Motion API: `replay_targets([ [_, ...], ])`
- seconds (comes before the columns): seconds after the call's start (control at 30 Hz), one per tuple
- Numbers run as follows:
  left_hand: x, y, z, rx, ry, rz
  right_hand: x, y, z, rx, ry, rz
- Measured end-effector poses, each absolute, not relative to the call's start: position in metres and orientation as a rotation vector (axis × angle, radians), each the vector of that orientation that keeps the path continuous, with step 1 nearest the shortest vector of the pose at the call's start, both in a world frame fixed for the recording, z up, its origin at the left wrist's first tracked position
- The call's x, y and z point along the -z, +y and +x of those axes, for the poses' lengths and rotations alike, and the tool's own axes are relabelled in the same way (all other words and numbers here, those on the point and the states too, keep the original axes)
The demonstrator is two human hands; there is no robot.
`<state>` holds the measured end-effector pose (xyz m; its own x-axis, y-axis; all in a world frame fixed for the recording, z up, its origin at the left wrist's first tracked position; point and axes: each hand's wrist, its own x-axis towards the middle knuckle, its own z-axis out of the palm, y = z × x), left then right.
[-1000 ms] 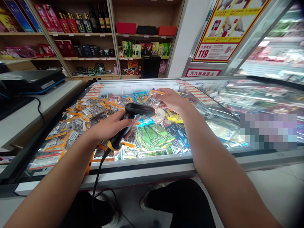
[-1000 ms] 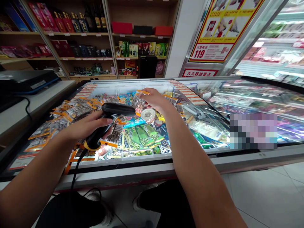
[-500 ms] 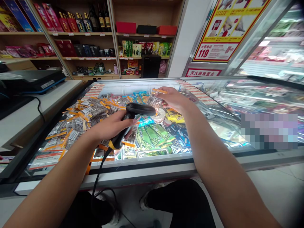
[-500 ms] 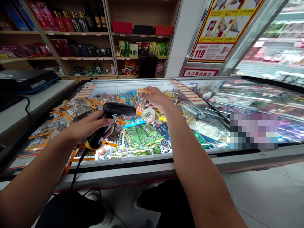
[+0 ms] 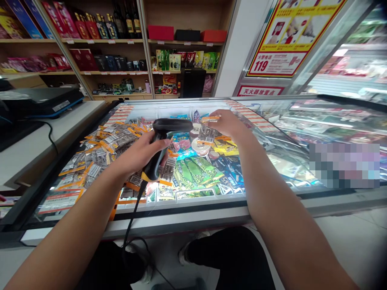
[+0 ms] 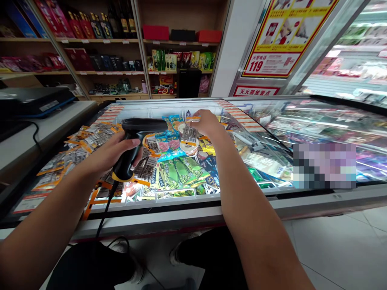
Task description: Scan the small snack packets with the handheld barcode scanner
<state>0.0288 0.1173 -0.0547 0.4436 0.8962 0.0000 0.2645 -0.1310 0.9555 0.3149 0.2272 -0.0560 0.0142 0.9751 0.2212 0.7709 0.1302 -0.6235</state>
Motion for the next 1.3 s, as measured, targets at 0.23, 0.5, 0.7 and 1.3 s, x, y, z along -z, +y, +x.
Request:
replay_targets([
  [0.23,0.056,0.127,0.029,-1.095,0.961,1.488,0.07,0.235,0.311,0.167,-1.789,-1.937],
  [0.5,0.055,0.129,0.031,-1.117,1.036,1.468,0.075,0.18,0.219,-0.868,-2.295,-1.376],
  [0.7,0.055,0.128,0.032,-1.09,1.048,1.506,0.092,0.171,0.19,-0.842,-2.17,-1.358],
  [1.3,0.056,0.124,0.026,-0.815,1.166,1.665,0.061,0.218,0.268,-1.043,-1.498,-1.234],
])
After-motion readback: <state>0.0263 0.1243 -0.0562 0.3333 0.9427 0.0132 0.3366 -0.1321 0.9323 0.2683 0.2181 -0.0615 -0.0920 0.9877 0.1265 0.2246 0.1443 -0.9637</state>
